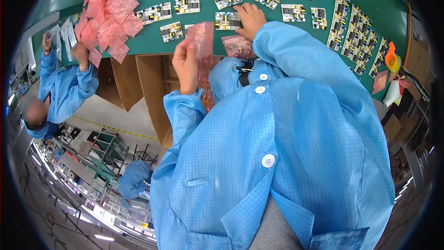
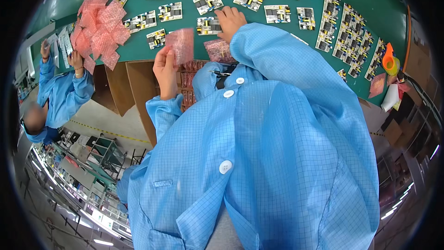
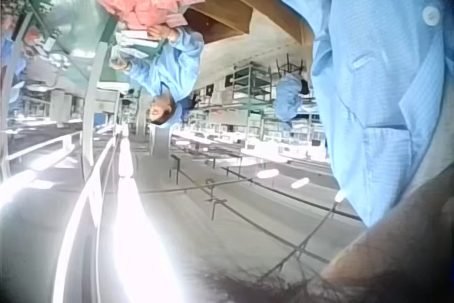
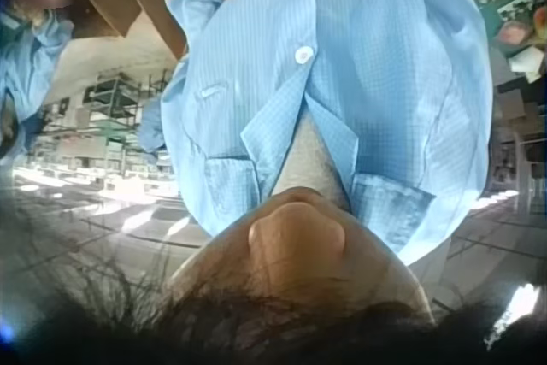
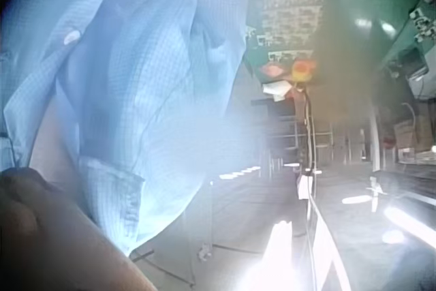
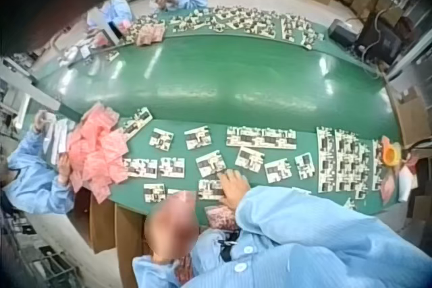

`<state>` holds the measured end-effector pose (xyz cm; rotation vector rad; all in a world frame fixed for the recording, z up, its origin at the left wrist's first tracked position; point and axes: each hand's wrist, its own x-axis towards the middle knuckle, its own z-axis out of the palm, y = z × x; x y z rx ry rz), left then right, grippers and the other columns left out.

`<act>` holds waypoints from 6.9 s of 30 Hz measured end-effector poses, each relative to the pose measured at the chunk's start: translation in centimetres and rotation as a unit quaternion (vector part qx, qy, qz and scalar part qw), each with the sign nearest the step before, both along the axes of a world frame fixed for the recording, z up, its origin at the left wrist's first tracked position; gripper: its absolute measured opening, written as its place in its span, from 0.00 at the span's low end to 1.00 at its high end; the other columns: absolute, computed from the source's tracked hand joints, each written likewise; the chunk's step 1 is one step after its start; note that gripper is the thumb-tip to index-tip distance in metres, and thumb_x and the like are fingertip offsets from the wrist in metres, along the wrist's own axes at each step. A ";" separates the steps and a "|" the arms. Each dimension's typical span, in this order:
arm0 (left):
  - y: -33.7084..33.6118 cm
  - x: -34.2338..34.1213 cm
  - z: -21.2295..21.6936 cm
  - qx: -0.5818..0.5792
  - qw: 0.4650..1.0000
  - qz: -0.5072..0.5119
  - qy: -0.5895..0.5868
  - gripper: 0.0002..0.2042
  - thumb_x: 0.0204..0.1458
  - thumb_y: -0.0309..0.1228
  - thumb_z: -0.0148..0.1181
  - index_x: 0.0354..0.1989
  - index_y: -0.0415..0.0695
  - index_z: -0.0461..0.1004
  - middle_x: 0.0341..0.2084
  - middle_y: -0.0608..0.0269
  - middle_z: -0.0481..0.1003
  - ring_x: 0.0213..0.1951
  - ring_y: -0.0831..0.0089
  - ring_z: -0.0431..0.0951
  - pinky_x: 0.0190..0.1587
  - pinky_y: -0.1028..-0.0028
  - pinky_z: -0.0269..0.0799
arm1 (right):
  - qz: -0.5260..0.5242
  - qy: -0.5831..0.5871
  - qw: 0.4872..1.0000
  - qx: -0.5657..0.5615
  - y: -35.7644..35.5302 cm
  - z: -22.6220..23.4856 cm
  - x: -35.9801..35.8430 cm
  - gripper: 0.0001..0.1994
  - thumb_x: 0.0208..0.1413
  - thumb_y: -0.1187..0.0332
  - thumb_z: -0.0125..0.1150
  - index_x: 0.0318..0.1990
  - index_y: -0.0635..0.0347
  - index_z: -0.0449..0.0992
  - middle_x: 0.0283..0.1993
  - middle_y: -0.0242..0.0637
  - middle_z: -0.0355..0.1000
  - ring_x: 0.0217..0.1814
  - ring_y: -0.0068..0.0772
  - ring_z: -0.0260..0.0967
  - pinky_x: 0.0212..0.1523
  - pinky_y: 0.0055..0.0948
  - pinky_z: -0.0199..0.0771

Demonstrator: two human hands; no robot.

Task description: Packaging small electronic components into pink bubble wrap pouches and placing them into a cardboard box.

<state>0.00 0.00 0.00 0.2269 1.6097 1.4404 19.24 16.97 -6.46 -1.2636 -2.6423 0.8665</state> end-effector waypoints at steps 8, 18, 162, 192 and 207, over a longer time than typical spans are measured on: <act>5.8 1.7 2.9 0.062 0.872 -0.195 0.445 0.08 0.43 0.18 0.62 0.33 0.41 0.75 0.37 0.59 0.77 0.39 0.63 0.77 0.42 0.70 0.74 | -0.054 -0.063 0.997 0.009 0.8 1.4 3.4 0.37 0.33 0.65 0.75 0.55 0.58 0.66 0.51 0.44 0.62 0.56 0.50 0.61 0.57 0.42 0.66; 9.3 3.5 -0.9 0.175 0.797 -0.299 0.495 0.13 0.36 0.16 0.63 0.31 0.43 0.75 0.41 0.59 0.76 0.47 0.57 0.75 0.48 0.63 0.72 | -0.097 -0.001 0.995 0.016 1.0 1.2 5.1 0.31 0.37 0.60 0.73 0.51 0.60 0.69 0.48 0.48 0.62 0.55 0.52 0.61 0.54 0.44 0.67; 11.3 9.2 12.7 0.205 0.871 -0.445 0.032 0.24 0.52 0.27 0.65 0.58 0.38 0.67 0.49 0.60 0.74 0.50 0.72 0.74 0.54 0.73 0.70 | -0.158 0.560 0.618 -0.528 -3.3 18.4 10.2 0.19 0.56 0.69 0.64 0.53 0.63 0.72 0.31 0.23 0.71 0.21 0.11 0.56 0.22 0.17 0.55; 2.9 5.5 8.6 0.157 0.917 -0.240 -0.277 0.20 0.65 0.39 0.47 0.62 0.42 0.63 0.56 0.56 0.70 0.56 0.65 0.72 0.58 0.61 0.70 | -0.165 0.398 0.692 -0.580 -5.1 16.1 1.4 0.12 0.59 0.71 0.59 0.50 0.62 0.74 0.39 0.30 0.78 0.29 0.12 0.69 0.23 0.12 0.60; 0.9 7.1 -1.1 -0.022 0.975 -0.218 0.027 0.15 0.55 0.33 0.61 0.47 0.39 0.71 0.31 0.61 0.76 0.31 0.74 0.77 0.36 0.74 0.75 | -0.299 0.233 0.803 -0.460 -0.9 0.9 3.4 0.12 0.52 0.69 0.65 0.44 0.62 0.79 0.30 0.30 0.78 0.20 0.14 0.61 0.19 0.18 0.58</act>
